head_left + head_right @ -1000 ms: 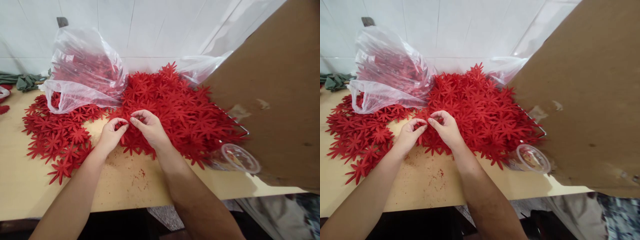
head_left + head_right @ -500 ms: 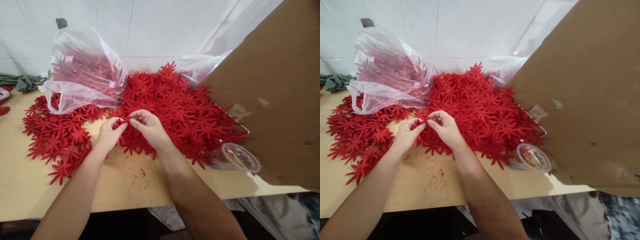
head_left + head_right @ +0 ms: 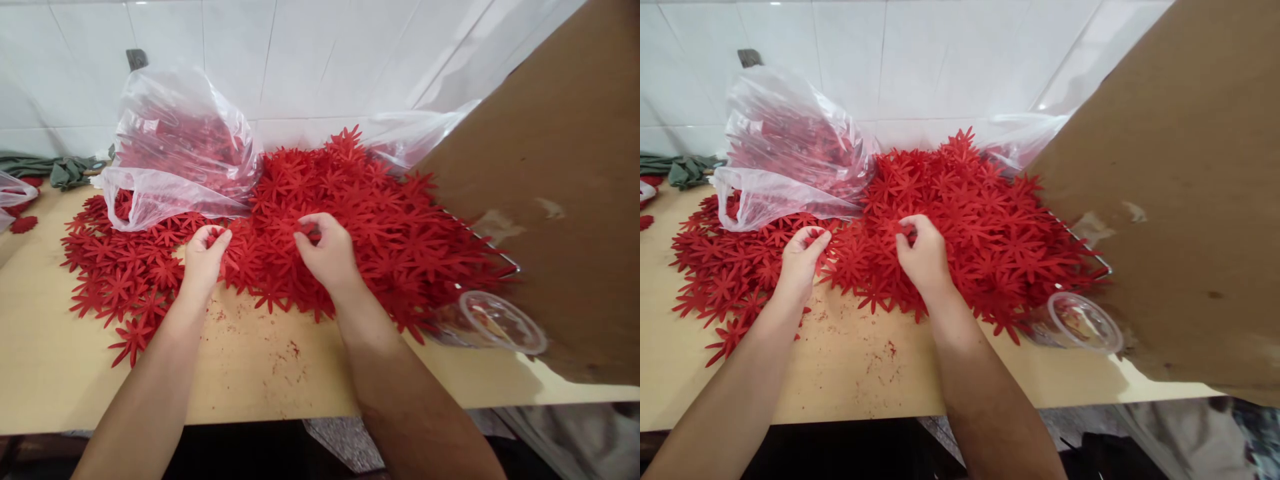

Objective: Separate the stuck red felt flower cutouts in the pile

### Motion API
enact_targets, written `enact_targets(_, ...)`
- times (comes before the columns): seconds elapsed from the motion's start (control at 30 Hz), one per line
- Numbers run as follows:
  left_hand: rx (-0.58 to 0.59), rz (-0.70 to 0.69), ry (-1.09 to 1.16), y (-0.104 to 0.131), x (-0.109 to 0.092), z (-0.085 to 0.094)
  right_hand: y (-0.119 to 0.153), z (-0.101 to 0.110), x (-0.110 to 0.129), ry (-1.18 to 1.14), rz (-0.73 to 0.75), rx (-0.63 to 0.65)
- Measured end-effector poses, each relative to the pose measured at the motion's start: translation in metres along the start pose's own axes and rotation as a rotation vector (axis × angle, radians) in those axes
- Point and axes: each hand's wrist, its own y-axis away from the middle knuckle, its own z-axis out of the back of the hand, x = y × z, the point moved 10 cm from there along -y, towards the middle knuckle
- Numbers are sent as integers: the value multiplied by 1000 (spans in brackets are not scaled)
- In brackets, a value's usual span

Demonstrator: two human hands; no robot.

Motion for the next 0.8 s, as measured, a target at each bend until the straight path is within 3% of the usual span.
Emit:
enact_targets(0.07, 4, 14, 14, -1, 2, 0, -5, 21, -4, 101, 48, -153)
enact_targets(0.13, 96, 67, -18, 3, 9, -12, -5, 32, 0, 200, 121, -242)
enact_targets(0.23, 266, 135, -35, 14, 18, -36, 2, 28, 21, 259, 237, -242)
enact_targets(0.37, 342, 95, -9, 18, 14, -47, 14, -6, 39, 57, 243, 10)
enact_targets(0.5, 326, 39, -81, 15, 9, -44, 24, -44, 27, -223, 34, 304)
enact_targets(0.67, 293, 27, -146, 13, 10, -39, 28, -60, 9, -482, -173, 427)
enact_targets(0.8, 342, 30, -119, 16, 8, -44, 32, -67, 2, -647, -341, 488)
